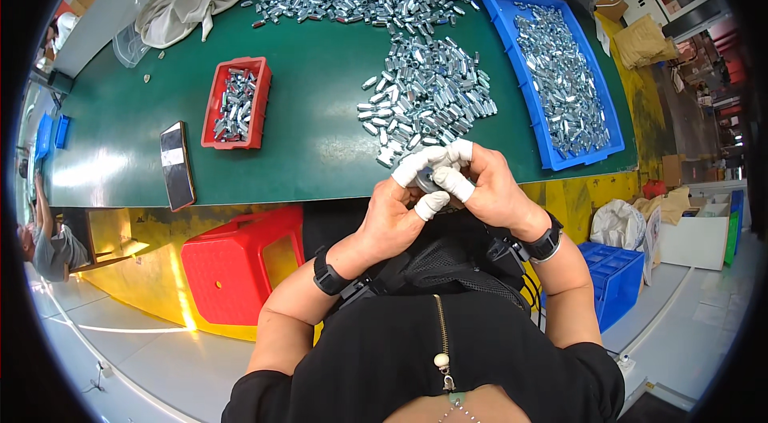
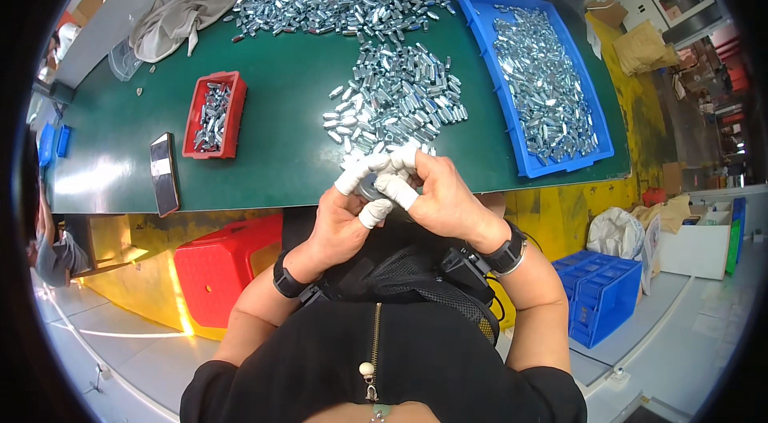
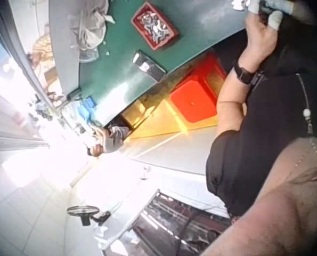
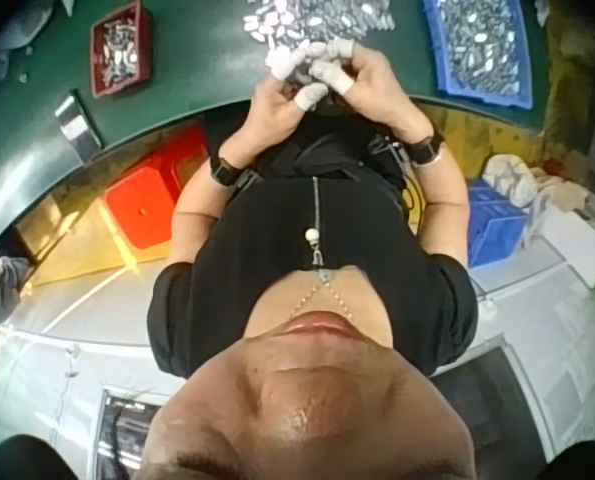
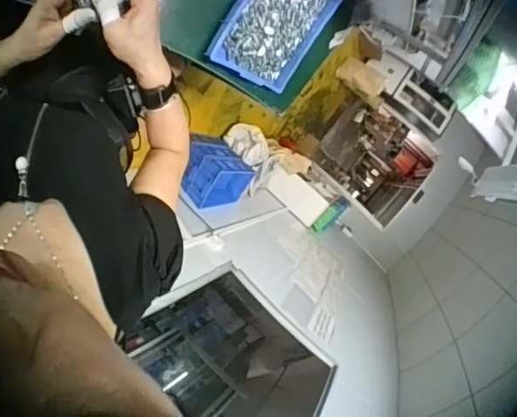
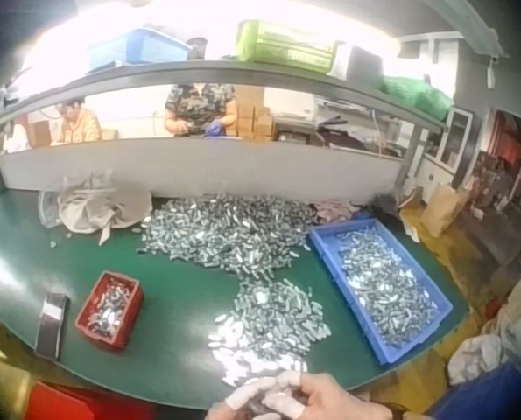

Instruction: Inspecting and sorting small metal components on a factory workbench.

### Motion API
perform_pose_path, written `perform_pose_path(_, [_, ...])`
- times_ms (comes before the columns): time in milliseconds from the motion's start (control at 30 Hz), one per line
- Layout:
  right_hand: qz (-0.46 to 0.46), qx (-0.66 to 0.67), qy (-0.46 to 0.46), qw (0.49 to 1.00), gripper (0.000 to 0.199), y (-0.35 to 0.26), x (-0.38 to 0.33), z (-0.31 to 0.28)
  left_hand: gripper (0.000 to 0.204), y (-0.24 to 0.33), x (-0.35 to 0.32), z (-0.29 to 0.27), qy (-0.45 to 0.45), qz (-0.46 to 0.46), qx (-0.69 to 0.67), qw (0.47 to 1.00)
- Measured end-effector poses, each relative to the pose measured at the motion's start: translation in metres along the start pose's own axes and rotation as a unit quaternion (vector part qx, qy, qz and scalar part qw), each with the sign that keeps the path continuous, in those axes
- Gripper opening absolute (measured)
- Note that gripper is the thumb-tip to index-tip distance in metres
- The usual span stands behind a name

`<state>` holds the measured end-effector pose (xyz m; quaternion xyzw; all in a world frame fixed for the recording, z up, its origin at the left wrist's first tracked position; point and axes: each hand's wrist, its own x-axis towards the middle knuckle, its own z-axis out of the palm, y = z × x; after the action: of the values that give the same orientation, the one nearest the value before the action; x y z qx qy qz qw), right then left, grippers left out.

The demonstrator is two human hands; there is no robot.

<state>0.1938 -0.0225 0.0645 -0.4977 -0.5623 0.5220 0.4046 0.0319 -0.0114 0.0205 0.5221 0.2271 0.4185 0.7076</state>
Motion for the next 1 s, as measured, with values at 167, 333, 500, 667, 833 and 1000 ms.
perform_pose_path(167, [0.009, 0.019, -0.009, 1.0, 0.01, -0.002, 0.004, 0.001, 0.049, 0.008, 0.004, -0.002, 0.022, 0.042, -0.016, 0.999])
perform_pose_path(333, [-0.049, 0.051, 0.043, 0.997, 0.007, 0.004, 0.005, 0.012, 0.063, 0.005, 0.004, -0.01, -0.017, -0.067, -0.056, 0.996])
perform_pose_path(500, [-0.094, -0.127, 0.09, 0.983, 0.007, -0.001, 0.003, 0.006, 0.063, -0.003, 0.007, -0.003, 0.022, -0.009, -0.017, 1.0])
perform_pose_path(667, [-0.244, -0.33, 0.067, 0.91, 0.006, -0.011, 0.0, -0.007, 0.067, -0.003, 0.01, -0.008, -0.013, 0.055, 0.164, 0.985])
perform_pose_path(833, [-0.111, -0.242, 0.045, 0.963, 0.006, -0.013, -0.002, -0.009, 0.069, 0.003, 0.013, -0.007, -0.032, 0.106, 0.303, 0.946])
perform_pose_path(1000, [-0.015, -0.154, 0.025, 0.988, 0.009, -0.008, -0.001, -0.009, 0.067, 0.001, 0.011, -0.006, -0.037, 0.088, 0.279, 0.956])
